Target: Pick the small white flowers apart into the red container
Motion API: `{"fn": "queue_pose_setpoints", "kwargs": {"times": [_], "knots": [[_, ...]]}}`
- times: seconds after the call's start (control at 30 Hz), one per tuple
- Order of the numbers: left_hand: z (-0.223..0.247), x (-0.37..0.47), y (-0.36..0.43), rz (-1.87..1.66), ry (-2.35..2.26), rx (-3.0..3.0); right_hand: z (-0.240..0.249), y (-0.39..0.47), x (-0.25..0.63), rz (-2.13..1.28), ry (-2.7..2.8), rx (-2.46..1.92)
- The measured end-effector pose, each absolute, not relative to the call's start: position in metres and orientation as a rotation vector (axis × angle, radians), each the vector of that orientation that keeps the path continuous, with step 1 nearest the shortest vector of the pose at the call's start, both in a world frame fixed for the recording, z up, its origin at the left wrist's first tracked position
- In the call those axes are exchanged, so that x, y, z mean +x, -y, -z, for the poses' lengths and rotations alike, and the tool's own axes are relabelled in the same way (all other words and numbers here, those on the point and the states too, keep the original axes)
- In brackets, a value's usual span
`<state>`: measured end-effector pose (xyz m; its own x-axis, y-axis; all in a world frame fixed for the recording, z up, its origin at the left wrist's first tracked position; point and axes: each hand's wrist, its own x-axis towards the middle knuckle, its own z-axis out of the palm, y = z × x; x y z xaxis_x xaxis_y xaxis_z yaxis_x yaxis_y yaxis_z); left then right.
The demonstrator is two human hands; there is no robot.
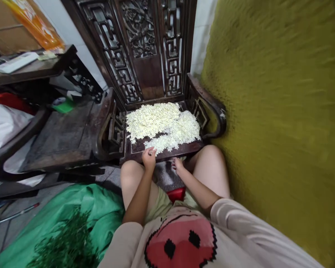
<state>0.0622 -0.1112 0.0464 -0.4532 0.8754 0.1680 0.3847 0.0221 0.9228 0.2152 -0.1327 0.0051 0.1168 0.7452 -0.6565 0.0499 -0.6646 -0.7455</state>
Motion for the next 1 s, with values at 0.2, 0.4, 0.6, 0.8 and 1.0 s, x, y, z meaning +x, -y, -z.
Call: {"fn": "queue_pose_setpoints", "kwargs": {"times": [0.2,0.4,0.6,0.8,1.0], "knots": [[-0.054,0.108,0.219,-1.328,-1.729,1.389,-0.049,0.222,0.229,-2.047,0.575,-1.219],[-0.064,0.118,0.271,-1.226,-1.598,1.523,-0.061,0.272,0.256,-2.026,0.523,-1.186],[-0.062,0.123,0.274,-1.084,-1.616,1.62,-0.063,0.254,0.253,-2.06,0.543,-1.071],[-0.06,0.119,0.265,-1.075,-1.627,1.615,-0.054,0.242,0.256,-2.017,0.536,-1.122],[-0.056,0.115,0.267,-1.119,-1.507,1.343,-0.05,0.242,0.251,-2.008,0.565,-1.094]]}}
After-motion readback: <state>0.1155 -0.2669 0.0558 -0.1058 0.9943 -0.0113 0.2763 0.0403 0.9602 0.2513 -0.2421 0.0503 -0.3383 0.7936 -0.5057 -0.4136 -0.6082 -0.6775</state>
